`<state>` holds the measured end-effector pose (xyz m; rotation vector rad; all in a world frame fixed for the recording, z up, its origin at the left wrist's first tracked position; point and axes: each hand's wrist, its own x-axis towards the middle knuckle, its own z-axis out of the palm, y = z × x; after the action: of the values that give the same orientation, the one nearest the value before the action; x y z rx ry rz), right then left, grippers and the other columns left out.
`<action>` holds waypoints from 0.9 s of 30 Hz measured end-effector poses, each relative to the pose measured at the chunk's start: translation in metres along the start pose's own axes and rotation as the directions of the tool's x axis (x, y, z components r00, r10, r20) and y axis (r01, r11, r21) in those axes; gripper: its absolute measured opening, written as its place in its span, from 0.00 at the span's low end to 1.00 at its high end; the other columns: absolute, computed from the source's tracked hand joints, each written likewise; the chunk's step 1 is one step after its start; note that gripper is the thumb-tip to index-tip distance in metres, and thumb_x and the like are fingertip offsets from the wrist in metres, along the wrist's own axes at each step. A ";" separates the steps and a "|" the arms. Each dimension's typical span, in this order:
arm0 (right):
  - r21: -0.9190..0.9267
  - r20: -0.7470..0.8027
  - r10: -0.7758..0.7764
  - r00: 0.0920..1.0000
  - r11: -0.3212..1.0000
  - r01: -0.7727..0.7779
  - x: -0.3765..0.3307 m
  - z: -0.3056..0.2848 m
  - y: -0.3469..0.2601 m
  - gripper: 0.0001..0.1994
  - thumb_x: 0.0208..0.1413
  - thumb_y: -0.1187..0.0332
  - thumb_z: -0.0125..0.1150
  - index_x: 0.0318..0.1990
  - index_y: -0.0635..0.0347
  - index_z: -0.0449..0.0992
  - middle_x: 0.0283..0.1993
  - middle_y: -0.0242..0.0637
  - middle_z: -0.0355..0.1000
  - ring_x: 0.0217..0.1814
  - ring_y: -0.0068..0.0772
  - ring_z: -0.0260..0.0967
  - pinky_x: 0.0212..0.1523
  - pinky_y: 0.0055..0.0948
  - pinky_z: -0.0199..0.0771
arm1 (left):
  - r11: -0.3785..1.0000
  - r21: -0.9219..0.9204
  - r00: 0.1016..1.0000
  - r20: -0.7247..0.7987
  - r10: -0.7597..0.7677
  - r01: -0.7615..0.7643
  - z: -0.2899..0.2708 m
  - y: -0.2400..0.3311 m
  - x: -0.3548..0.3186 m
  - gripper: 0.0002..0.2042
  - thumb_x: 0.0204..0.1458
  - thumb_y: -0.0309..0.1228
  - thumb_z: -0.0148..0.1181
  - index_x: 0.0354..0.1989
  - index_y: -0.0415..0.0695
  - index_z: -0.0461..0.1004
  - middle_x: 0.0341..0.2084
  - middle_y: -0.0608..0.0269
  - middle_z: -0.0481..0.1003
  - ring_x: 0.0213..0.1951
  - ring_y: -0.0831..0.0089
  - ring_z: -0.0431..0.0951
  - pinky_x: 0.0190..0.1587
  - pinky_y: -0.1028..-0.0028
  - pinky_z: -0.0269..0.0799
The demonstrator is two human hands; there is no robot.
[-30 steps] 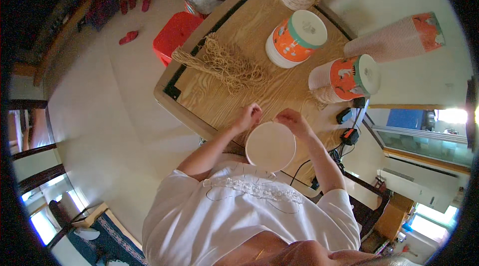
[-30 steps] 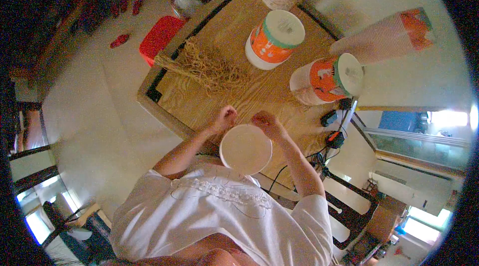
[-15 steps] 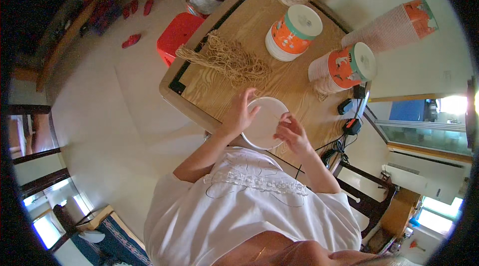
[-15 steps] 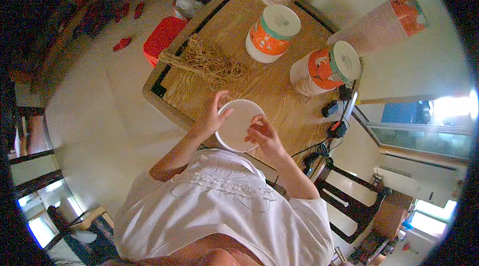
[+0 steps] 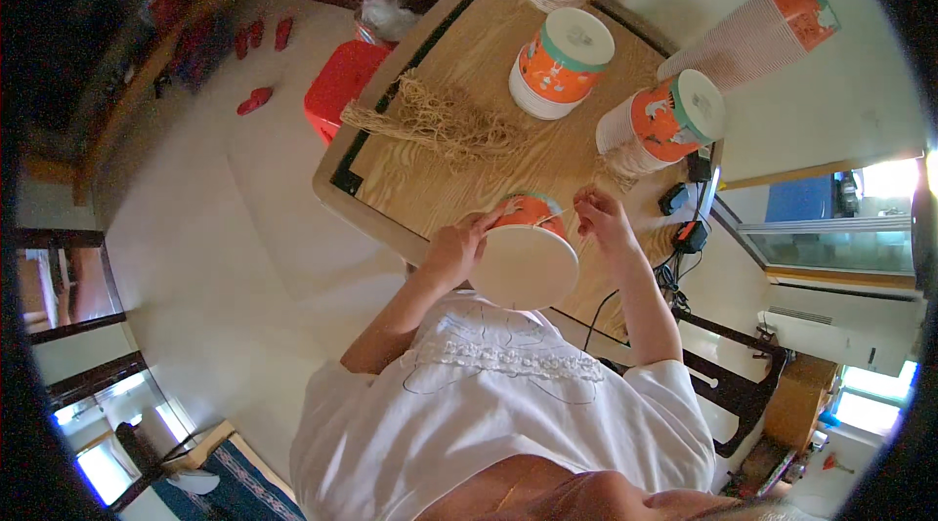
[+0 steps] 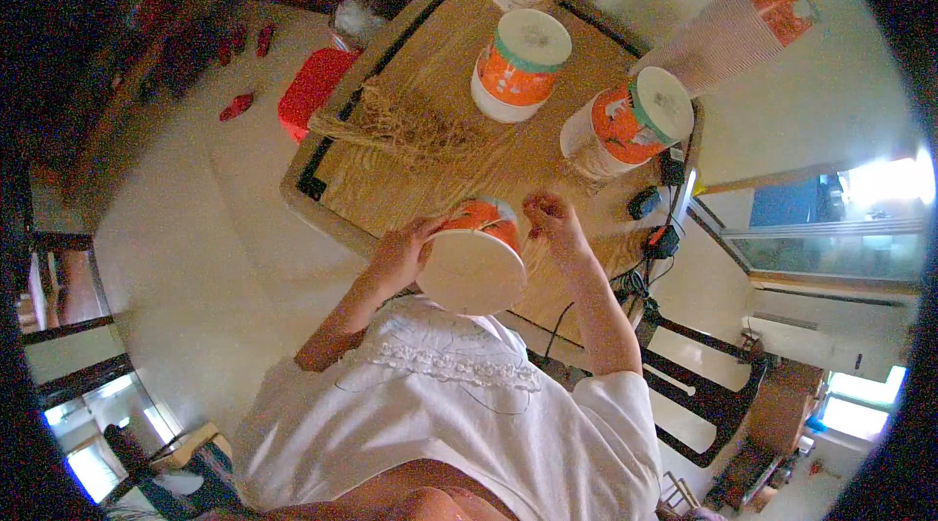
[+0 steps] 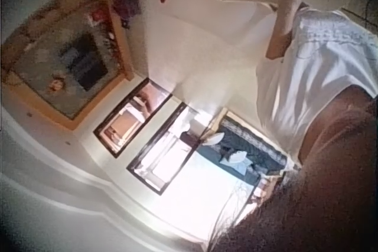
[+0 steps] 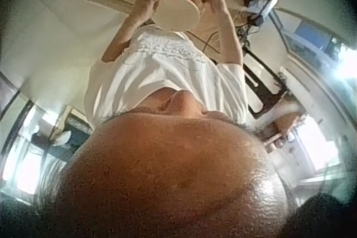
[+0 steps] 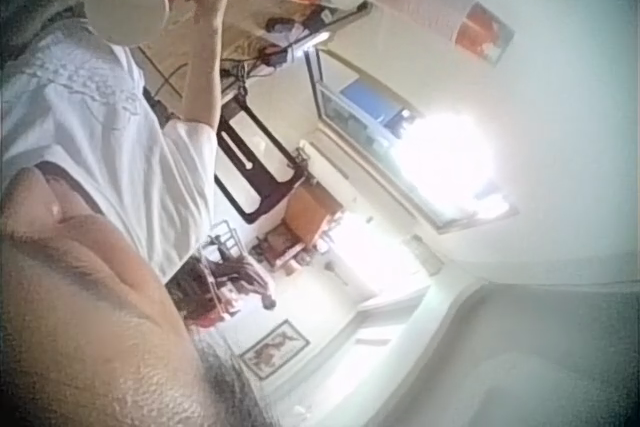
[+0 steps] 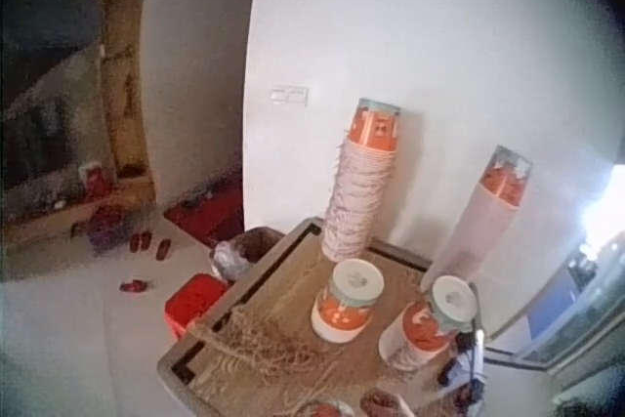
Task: Place thin dried noodles or fiber into paper cups and stack them.
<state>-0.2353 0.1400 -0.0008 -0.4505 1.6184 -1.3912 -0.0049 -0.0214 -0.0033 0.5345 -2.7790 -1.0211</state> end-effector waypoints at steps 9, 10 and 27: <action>-0.252 0.265 -0.076 0.961 0.957 0.145 0.004 -0.023 -0.038 0.13 0.46 0.73 0.57 0.42 0.59 0.70 0.33 0.28 0.69 0.26 0.17 0.64 0.23 0.19 0.67 | 0.963 0.132 0.957 -0.146 0.252 -0.233 -0.022 0.019 0.005 0.28 0.42 0.25 0.52 0.56 0.51 0.57 0.47 0.58 0.65 0.39 0.64 0.72 0.37 0.69 0.72; -0.337 0.261 0.081 0.962 0.942 0.012 -0.006 -0.016 -0.064 0.14 0.46 0.75 0.57 0.43 0.60 0.69 0.34 0.29 0.69 0.27 0.18 0.64 0.24 0.19 0.67 | 0.949 0.146 0.938 -0.168 0.302 -0.280 -0.023 0.019 0.007 0.28 0.41 0.26 0.52 0.56 0.51 0.57 0.47 0.58 0.65 0.40 0.65 0.72 0.37 0.69 0.72; -0.994 0.089 -0.966 0.244 -0.072 0.079 -0.043 -0.139 -0.177 0.16 0.45 0.80 0.54 0.44 0.56 0.72 0.38 0.35 0.63 0.33 0.23 0.64 0.35 0.21 0.70 | 0.981 -0.123 0.899 -0.429 0.084 -0.151 -0.022 0.000 0.003 0.16 0.44 0.24 0.55 0.44 0.46 0.67 0.36 0.58 0.69 0.38 0.62 0.71 0.38 0.69 0.70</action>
<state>-0.3764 0.2006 0.1684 -1.8812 3.2777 -0.9880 -0.0022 -0.0356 0.0135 0.4905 -2.3006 -0.9502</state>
